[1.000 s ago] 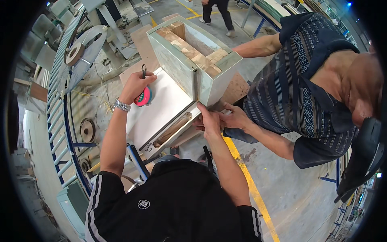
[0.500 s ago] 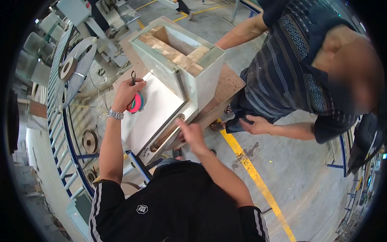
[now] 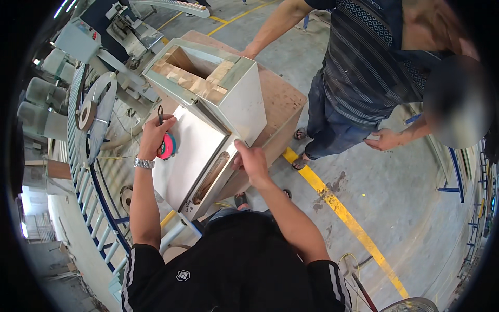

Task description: The person holds a wooden joint model alongside a coworker, touching its surfaces and edges by hand while pointing at its slots and joints.

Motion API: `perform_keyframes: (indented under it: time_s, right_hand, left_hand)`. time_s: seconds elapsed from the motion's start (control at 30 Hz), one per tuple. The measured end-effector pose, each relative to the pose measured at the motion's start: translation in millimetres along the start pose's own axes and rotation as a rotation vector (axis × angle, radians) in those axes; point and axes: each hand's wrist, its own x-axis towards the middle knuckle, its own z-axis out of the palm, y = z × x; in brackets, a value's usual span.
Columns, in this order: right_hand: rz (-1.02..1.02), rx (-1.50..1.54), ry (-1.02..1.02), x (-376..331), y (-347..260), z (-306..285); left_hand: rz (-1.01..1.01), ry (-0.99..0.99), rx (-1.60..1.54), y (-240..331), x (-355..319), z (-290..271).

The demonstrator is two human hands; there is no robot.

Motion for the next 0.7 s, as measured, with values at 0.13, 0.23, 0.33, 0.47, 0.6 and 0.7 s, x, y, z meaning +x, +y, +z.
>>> perform_keyframes:
  time_s: [0.13, 0.23, 0.33, 0.47, 0.6, 0.7]
  right_hand:
    - [-0.014, -0.074, -0.138, -38, 45, 31]
    - [0.017, -0.102, -0.185, -62, 50, 42]
    - [-0.061, -0.130, -0.144, -37, 44, 21]
    - [-0.069, -0.008, -0.006, -7, 2, 2]
    - [-0.080, -0.057, -0.004, -13, 9, 3]
    - [-0.112, -0.139, -0.111, -34, 38, 16]
  left_hand:
    - [-0.002, 0.020, -0.002, -4, 1, -3]
    - [-0.015, 0.003, 0.013, -3, -2, -4]
    - [-0.020, 0.005, -0.004, 2, -3, -2]
    - [-0.012, 0.005, -0.006, -5, -2, -2]
    - [-0.015, 0.019, -0.010, -2, -2, 0]
    - [-0.018, 0.007, -0.010, 2, -4, 0]
